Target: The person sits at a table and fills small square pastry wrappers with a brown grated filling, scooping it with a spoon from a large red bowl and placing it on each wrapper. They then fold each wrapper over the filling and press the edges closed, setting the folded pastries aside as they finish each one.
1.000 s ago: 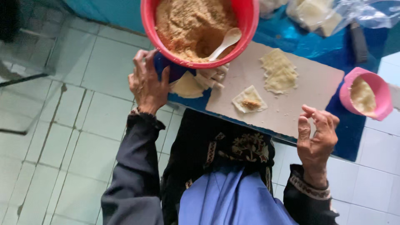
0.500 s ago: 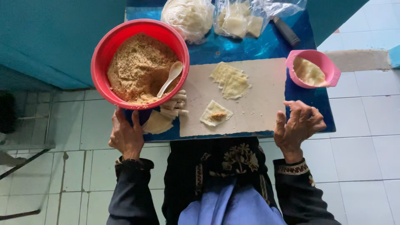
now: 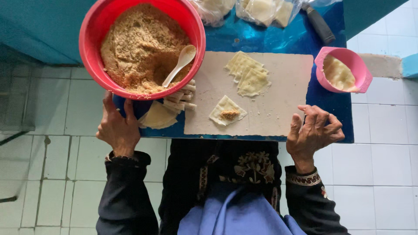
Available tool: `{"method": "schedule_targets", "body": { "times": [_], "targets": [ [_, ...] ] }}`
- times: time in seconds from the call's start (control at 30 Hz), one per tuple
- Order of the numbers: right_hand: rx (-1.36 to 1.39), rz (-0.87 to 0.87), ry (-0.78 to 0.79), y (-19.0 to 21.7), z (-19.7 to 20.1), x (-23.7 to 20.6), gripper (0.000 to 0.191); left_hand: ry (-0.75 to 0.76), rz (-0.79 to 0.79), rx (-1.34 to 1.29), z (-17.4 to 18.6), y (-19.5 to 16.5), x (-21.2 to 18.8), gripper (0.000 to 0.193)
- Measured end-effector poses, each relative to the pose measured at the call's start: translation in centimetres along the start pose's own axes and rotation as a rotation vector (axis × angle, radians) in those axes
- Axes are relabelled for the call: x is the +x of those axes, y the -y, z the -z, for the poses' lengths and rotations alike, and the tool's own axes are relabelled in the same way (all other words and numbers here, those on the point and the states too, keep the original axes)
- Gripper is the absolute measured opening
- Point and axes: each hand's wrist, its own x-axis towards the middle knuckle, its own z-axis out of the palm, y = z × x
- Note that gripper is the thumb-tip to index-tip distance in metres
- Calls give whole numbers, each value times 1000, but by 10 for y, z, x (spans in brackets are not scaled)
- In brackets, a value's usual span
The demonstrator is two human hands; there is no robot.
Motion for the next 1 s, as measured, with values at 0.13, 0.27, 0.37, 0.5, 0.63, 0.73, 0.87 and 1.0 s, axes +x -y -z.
{"method": "schedule_targets", "body": {
  "times": [0.13, 0.27, 0.37, 0.5, 0.63, 0.73, 0.87, 1.0],
  "targets": [
    [37, -30, 11, -1, -3, -7, 42, 51, 76, -24, -1, 5, -3, 50],
    [22, -28, 10, -7, -7, -13, 44, -28, -42, -89, -5, 11, -5, 51],
    [7, -26, 9, -9, -9, -17, 41, -80, -60, -186, -8, 17, -8, 51],
    [37, -35, -32, -9, -11, -17, 34, -259, -141, -267, -4, 12, -9, 43],
    [126, -12, 43, -6, 2, -14, 18, -410, -331, -195, 15, -19, -46, 34],
    [252, 33, 131, 10, 12, -4, 14, -241, -522, -118, 18, -59, -87, 19],
    [300, 257, 234, 57, 14, 9, 16, -128, -607, 19, 10, -100, -107, 32],
    [275, 308, 249, 74, 20, 22, 20, -80, -574, 22, 4, -118, -100, 34]
  ]
}}
